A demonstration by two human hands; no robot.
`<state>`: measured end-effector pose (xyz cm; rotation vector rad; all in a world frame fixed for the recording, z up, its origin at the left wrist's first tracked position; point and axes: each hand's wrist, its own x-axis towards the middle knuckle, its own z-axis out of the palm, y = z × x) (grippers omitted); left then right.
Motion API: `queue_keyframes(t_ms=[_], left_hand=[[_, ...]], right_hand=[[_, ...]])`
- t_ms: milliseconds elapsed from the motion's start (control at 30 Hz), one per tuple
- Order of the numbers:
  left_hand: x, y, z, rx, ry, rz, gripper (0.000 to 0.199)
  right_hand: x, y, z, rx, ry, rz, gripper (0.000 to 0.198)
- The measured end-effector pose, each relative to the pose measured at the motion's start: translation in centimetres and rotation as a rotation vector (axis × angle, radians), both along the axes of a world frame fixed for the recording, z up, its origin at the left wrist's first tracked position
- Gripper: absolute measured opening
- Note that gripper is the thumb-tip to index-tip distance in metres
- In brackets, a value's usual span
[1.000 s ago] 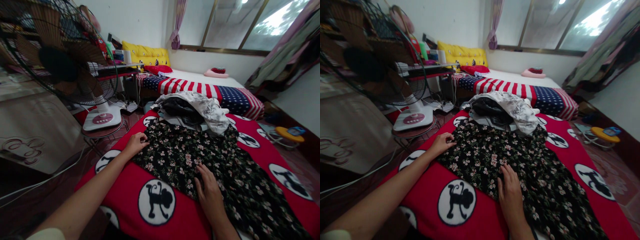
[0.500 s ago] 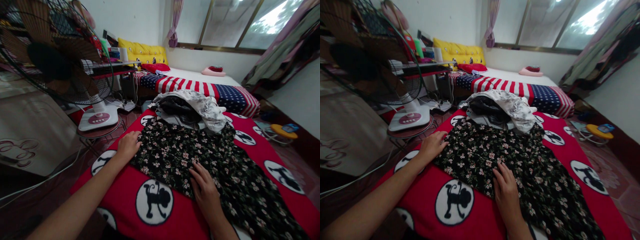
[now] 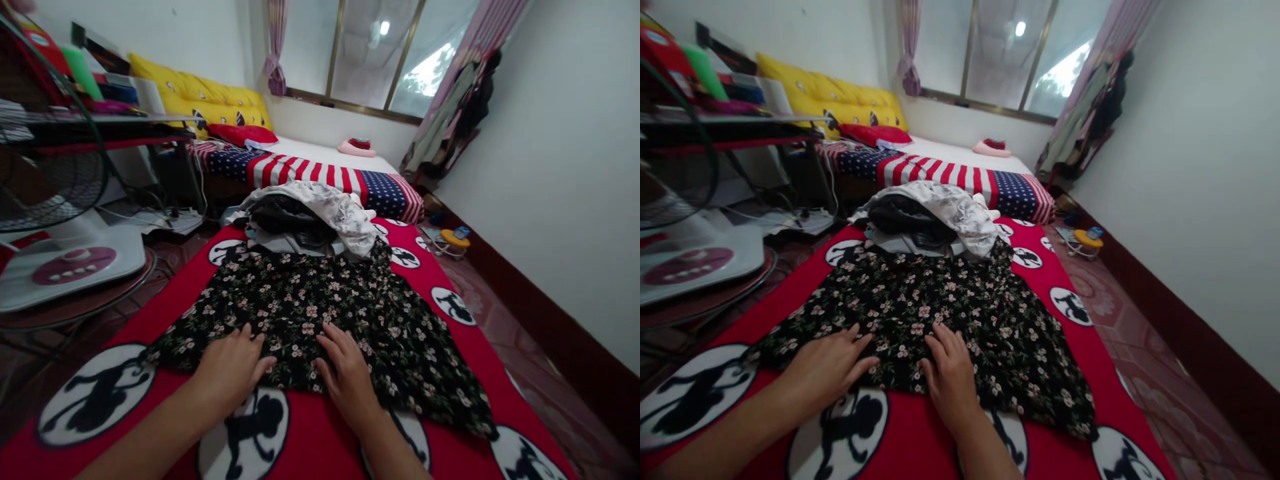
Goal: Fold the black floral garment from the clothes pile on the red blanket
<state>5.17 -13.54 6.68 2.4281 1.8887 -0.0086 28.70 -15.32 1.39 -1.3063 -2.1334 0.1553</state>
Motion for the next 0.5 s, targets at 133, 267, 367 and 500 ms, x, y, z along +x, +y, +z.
queue_keyframes(t_ms=[133, 267, 367, 500], left_hand=[[3.0, 2.5, 1.8, 0.035, -0.166, -0.075, 0.031], [6.0, 5.3, -1.9, 0.186, -0.444, -0.317, 0.039], [7.1, 6.2, -5.1, 0.218, -0.435, -0.329, 0.042], [7.1, 6.0, -6.4, 0.253, -0.438, -0.305, 0.042]], right_hand=[[-0.4, -0.2, 0.4, -0.009, 0.107, -0.013, 0.030], [0.6, -0.2, 2.1, -0.052, 0.235, 0.009, 0.027], [3.2, 1.5, 4.3, -0.092, 0.318, -0.024, 0.024], [8.4, 7.5, 6.2, -0.168, 0.358, -0.259, 0.024]])
